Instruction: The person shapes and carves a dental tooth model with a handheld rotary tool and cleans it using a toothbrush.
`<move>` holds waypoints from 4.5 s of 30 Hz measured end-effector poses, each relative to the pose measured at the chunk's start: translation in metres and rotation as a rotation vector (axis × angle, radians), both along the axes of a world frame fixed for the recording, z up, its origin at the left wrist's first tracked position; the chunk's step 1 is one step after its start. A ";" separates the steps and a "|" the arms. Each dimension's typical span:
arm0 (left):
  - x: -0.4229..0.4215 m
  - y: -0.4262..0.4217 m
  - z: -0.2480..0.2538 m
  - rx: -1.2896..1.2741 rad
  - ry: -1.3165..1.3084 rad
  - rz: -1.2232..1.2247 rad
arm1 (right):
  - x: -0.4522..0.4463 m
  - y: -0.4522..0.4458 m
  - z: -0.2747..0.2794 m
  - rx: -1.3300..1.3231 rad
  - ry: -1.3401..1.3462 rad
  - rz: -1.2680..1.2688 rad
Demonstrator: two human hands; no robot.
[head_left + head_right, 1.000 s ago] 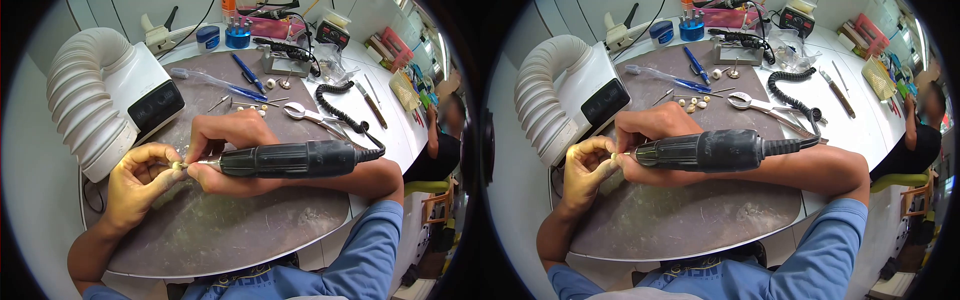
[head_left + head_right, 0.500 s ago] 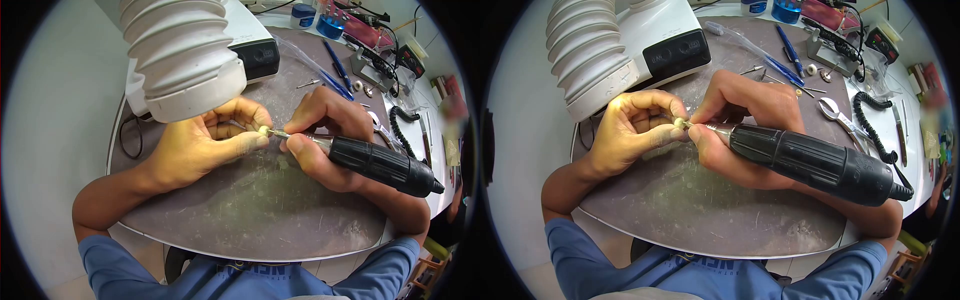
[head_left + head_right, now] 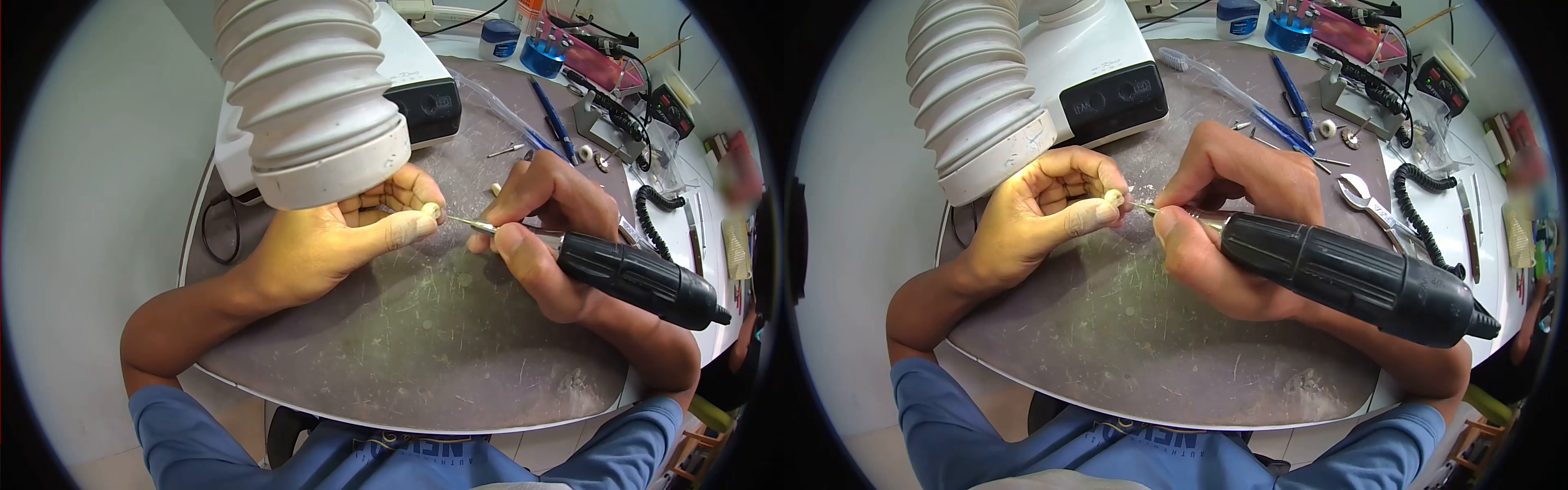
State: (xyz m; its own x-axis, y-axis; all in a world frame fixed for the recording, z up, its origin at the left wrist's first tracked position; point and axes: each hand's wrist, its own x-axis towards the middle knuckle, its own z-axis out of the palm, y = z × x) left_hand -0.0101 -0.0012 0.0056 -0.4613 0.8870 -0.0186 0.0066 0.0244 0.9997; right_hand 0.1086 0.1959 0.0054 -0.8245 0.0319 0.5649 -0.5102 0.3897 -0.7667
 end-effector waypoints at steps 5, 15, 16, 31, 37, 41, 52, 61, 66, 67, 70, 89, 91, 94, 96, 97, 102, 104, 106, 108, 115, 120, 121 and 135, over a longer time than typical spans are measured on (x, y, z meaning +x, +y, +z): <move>0.000 0.000 0.000 -0.001 0.016 0.009 | 0.002 -0.002 0.000 -0.070 0.005 -0.024; 0.000 0.000 0.000 0.013 0.011 -0.015 | 0.002 0.002 0.008 0.078 -0.069 0.033; 0.000 0.000 0.000 0.020 0.006 -0.016 | 0.003 0.003 0.011 0.161 -0.120 0.076; 0.001 0.001 0.002 0.018 -0.009 -0.003 | 0.000 -0.004 0.007 0.107 -0.142 0.063; 0.002 0.000 0.003 0.020 -0.034 -0.034 | -0.001 -0.003 0.005 0.113 -0.097 0.085; 0.001 0.000 0.003 0.023 -0.032 -0.034 | -0.002 -0.002 0.004 0.106 -0.071 0.099; 0.002 0.000 0.001 0.013 -0.020 0.023 | 0.003 -0.003 0.006 0.017 -0.138 0.080; 0.003 -0.001 0.003 0.032 -0.065 0.004 | -0.003 -0.005 -0.004 -0.018 -0.037 0.051; 0.006 0.001 0.002 0.032 0.005 0.077 | -0.003 -0.003 -0.002 0.049 0.036 0.007; 0.006 0.002 0.003 0.045 -0.002 0.065 | -0.002 -0.003 -0.002 0.063 0.060 0.002; 0.006 0.003 0.003 0.019 0.007 0.088 | 0.002 -0.004 0.000 0.049 0.048 -0.013; 0.003 0.002 0.003 0.007 0.010 0.070 | 0.000 -0.005 0.000 -0.036 0.061 0.048; 0.005 0.002 0.005 0.006 0.048 0.070 | 0.001 -0.004 -0.001 -0.004 0.058 0.032; 0.005 0.002 0.007 -0.019 0.089 0.033 | -0.002 -0.004 -0.003 0.078 0.074 0.058; 0.005 0.001 0.008 -0.010 0.110 0.016 | -0.001 -0.005 -0.002 0.068 0.020 0.073; 0.003 0.000 0.005 -0.001 0.100 0.005 | 0.001 -0.005 0.002 0.090 -0.033 0.074; 0.002 0.000 0.001 0.010 -0.056 -0.035 | 0.005 -0.004 0.009 0.112 -0.165 0.033; 0.005 0.005 -0.003 0.084 -0.057 0.025 | 0.005 -0.005 0.008 0.123 -0.194 0.013; 0.003 0.003 -0.003 0.076 -0.078 0.016 | 0.005 -0.005 0.008 0.054 -0.183 0.025; 0.003 0.002 -0.002 0.090 -0.078 0.005 | 0.006 -0.004 0.011 0.070 -0.228 0.049; 0.001 0.000 -0.001 0.051 -0.028 0.004 | 0.001 -0.002 0.004 0.102 -0.116 0.066; 0.002 0.000 0.003 0.035 -0.028 0.005 | 0.000 -0.004 0.001 0.159 -0.033 0.071; 0.002 0.000 0.003 0.034 -0.027 0.007 | 0.000 -0.005 0.002 0.149 -0.030 0.069; 0.000 0.002 0.000 0.043 -0.043 -0.011 | 0.002 -0.003 0.003 0.034 -0.124 0.120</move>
State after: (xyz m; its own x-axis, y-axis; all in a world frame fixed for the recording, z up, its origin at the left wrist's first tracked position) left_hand -0.0105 0.0009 0.0056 -0.4508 0.8926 -0.0002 -0.0364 -0.0182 0.9992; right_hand 0.1109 0.1926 0.0082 -0.8845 -0.0880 0.4581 -0.4572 0.3584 -0.8139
